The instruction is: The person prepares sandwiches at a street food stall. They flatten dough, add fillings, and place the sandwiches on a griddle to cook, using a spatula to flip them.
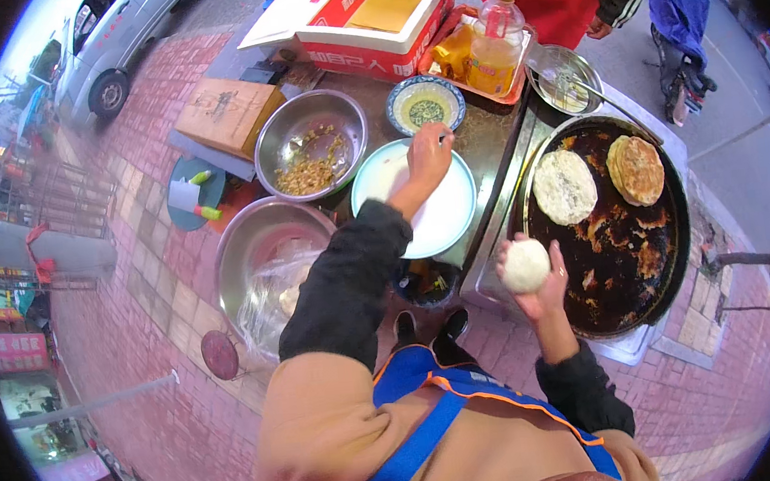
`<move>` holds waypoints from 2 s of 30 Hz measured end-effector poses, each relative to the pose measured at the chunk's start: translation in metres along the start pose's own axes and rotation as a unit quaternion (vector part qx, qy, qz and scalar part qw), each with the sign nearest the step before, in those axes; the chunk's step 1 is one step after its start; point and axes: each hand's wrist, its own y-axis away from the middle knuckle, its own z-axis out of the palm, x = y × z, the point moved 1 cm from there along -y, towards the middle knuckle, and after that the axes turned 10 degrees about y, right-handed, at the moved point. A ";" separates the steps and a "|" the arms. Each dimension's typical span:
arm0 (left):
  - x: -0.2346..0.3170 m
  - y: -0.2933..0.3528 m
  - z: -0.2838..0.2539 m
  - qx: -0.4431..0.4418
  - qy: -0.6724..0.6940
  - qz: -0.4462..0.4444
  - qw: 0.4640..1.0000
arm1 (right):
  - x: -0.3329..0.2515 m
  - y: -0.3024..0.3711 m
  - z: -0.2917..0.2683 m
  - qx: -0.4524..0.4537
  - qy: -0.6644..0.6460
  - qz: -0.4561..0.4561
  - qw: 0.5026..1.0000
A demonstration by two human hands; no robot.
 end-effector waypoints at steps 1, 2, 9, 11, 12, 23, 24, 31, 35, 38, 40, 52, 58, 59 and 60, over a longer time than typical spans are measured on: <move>-0.019 -0.019 0.012 0.006 -0.039 0.028 0.999 | -0.008 0.009 -0.008 0.029 0.027 -0.013 0.999; -0.036 -0.036 0.021 0.019 -0.097 0.063 0.993 | -0.013 0.018 -0.016 0.036 0.026 -0.011 0.999; -0.112 -0.100 0.062 -0.069 -0.362 -0.006 0.930 | -0.027 0.061 -0.049 0.083 -0.005 -0.034 0.996; -0.125 -0.102 0.068 -0.085 -0.367 -0.002 0.926 | -0.027 0.063 -0.050 0.108 0.003 -0.042 0.993; -0.131 -0.107 0.071 -0.092 -0.356 -0.001 0.930 | -0.027 0.062 -0.050 0.112 0.005 -0.045 0.993; -0.096 -0.107 0.055 -0.145 -0.277 -0.161 0.936 | -0.014 0.016 -0.009 0.079 0.059 -0.048 0.994; -0.090 -0.103 0.049 -0.113 -0.235 -0.159 0.952 | -0.013 0.012 -0.004 0.075 0.067 -0.045 0.994; -0.041 0.018 0.002 -0.006 -0.057 0.016 0.998 | -0.005 -0.012 0.022 0.007 0.108 -0.017 0.994; -0.023 0.111 -0.026 -0.030 -0.076 -0.073 0.994 | 0.002 -0.021 0.033 -0.038 0.079 0.004 0.996; -0.030 0.134 -0.035 -0.010 -0.157 -0.128 0.979 | 0.007 -0.025 0.039 -0.045 0.070 0.015 0.996; -0.041 0.131 -0.038 -0.023 -0.202 -0.167 0.965 | 0.010 -0.027 0.043 -0.049 0.080 0.016 0.995; -0.085 0.073 -0.005 -0.189 -0.039 0.014 0.981 | 0.032 -0.063 0.033 -0.052 0.158 -0.007 0.986; -0.086 0.105 -0.010 0.036 0.526 -0.282 0.802 | 0.097 -0.181 0.048 -0.002 0.889 -0.199 0.413; -0.084 0.106 -0.014 0.062 0.510 -0.286 0.809 | 0.099 -0.188 0.050 0.016 0.884 -0.259 0.388; -0.083 0.105 -0.019 0.093 0.490 -0.288 0.817 | 0.100 -0.196 0.053 0.029 0.887 -0.288 0.360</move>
